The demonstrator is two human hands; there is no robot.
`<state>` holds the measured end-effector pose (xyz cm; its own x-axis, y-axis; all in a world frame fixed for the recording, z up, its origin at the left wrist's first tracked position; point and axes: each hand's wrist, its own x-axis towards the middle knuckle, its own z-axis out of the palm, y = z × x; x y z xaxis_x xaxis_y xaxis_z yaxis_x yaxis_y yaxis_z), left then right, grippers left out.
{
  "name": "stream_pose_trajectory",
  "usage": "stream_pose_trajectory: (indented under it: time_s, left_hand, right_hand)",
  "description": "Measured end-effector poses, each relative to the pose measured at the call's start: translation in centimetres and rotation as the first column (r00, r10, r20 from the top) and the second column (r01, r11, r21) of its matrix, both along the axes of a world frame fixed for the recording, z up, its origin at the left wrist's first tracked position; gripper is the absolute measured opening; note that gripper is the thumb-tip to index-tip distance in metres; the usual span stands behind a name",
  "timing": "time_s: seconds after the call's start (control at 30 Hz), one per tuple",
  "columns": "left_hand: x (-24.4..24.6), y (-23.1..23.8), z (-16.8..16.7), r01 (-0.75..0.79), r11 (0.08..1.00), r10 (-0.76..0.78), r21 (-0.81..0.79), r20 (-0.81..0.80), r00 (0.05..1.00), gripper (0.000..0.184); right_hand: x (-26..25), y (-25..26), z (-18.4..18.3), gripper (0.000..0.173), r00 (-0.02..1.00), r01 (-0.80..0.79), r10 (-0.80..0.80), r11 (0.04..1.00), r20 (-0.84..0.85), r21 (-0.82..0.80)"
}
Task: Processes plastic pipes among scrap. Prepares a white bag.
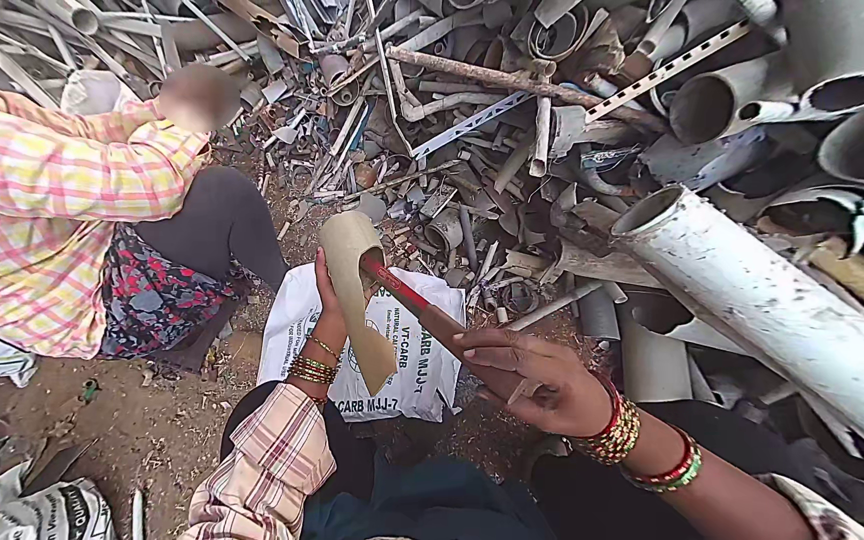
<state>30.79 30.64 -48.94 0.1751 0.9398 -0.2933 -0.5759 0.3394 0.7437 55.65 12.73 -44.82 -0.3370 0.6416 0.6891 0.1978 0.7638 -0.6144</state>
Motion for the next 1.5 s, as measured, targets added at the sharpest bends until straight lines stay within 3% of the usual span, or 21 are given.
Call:
stream_pose_trajectory:
  time_s: [0.17,0.27,0.4,0.53,0.7,0.97,1.1,1.17,1.23,1.3,1.4,1.5]
  left_hand:
    - [-0.2,0.7,-1.9,0.019,1.000,-0.019,0.025,0.007,1.000,0.074]
    - [0.3,0.1,-1.0,0.048,0.999,-0.049,0.016,0.075,0.996,0.077]
    - [1.4,-0.9,-1.1,0.129,0.992,-0.130,0.009,0.101,0.986,0.079]
    - [2.5,-2.0,-0.5,0.115,0.992,-0.113,-0.045,0.046,0.993,0.075]
    - [1.0,-0.8,-0.9,0.057,0.998,-0.059,0.020,0.088,0.994,0.074]
    - [2.0,-1.8,-0.1,0.066,0.998,-0.066,-0.023,0.005,0.998,0.072]
    - [0.4,0.9,-4.8,0.137,0.985,-0.148,0.107,0.103,0.984,0.075]
    - [1.5,-0.5,-2.1,0.130,0.991,-0.131,0.032,0.005,0.991,0.076]
    - [2.3,-1.6,-0.5,0.139,0.990,-0.139,-0.032,0.012,0.990,0.074]
    - [2.5,-1.6,-0.7,0.161,0.987,-0.160,-0.030,0.036,0.987,0.075]
    - [1.3,0.6,-4.6,0.209,0.978,-0.210,0.024,0.106,0.972,0.083]
    - [1.5,0.0,-3.4,0.188,0.982,-0.187,-0.001,0.111,0.976,0.084]
  right_hand:
    - [-1.5,-1.4,0.2,0.039,0.998,-0.028,0.020,0.990,0.064,0.137]
    - [-2.2,-1.6,-0.4,0.041,0.978,0.082,-0.129,0.960,0.163,0.267]
    - [-2.3,-0.1,-2.0,0.044,0.911,0.200,-0.280,0.942,0.302,0.268]
    - [-2.2,0.1,-1.1,0.050,0.924,0.269,-0.336,0.910,0.183,0.316]
    - [-3.1,-1.7,-0.2,0.046,0.959,0.247,-0.280,0.901,0.045,0.357]
    - [-2.7,-1.4,-0.1,0.047,0.955,0.278,-0.297,0.911,0.018,0.304]
    - [-2.8,-2.0,-0.2,0.047,0.957,0.266,-0.288,0.913,0.025,0.310]
    - [-2.7,-1.5,-0.5,0.048,0.945,0.287,-0.318,0.919,0.077,0.269]
    - [-2.7,-0.9,-1.2,0.050,0.925,0.316,-0.357,0.913,0.132,0.259]
    - [-2.9,-1.0,-1.3,0.049,0.921,0.324,-0.368,0.905,0.128,0.274]
    - [-3.1,-1.7,-0.7,0.048,0.946,0.282,-0.317,0.903,0.063,0.323]
    - [-3.1,-1.5,-0.9,0.050,0.944,0.282,-0.316,0.920,0.092,0.274]
